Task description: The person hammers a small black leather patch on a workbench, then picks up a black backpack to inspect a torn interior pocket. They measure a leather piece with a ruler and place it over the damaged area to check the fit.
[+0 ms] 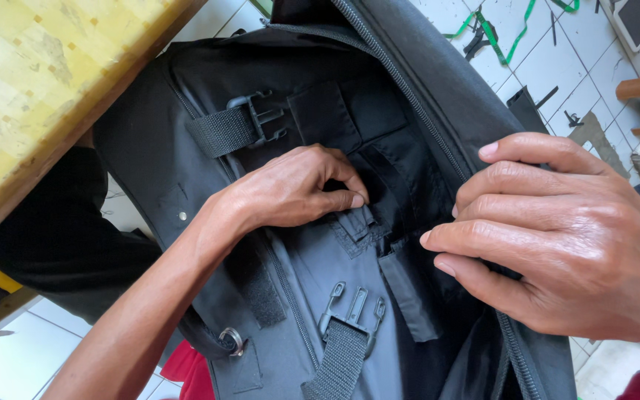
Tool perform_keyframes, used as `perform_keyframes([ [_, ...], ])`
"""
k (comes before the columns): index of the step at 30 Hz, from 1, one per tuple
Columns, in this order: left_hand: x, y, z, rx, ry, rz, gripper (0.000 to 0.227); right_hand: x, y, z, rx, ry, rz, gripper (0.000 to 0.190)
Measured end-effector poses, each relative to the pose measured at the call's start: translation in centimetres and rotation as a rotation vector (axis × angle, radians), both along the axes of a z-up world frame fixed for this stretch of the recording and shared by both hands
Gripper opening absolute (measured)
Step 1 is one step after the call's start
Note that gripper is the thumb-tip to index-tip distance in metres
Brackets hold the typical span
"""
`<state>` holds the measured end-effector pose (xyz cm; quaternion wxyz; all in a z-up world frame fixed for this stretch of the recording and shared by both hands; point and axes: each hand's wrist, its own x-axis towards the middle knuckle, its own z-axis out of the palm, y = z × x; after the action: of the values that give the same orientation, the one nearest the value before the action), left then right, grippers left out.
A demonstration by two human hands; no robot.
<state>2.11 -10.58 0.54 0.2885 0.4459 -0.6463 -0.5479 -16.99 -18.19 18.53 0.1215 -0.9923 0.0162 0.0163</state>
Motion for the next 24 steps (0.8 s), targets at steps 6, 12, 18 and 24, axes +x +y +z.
perform_keyframes([
  [6,0.03,0.06,0.39,0.034,-0.012,0.008,0.023,0.05,0.0,-0.02,0.014,-0.014,0.0,0.007],
  [12,0.05,0.08,0.53,0.061,-0.026,0.022,0.022,-0.06,-0.06,-0.07,0.006,-0.004,0.0,0.007],
  [18,0.05,0.08,0.44,0.025,-0.005,0.021,0.023,-0.09,-0.16,-0.15,0.023,-0.007,0.002,0.007],
  [24,-0.01,0.1,0.3,0.038,-0.009,0.018,0.023,-0.05,-0.15,-0.19,0.023,-0.025,0.001,0.008],
])
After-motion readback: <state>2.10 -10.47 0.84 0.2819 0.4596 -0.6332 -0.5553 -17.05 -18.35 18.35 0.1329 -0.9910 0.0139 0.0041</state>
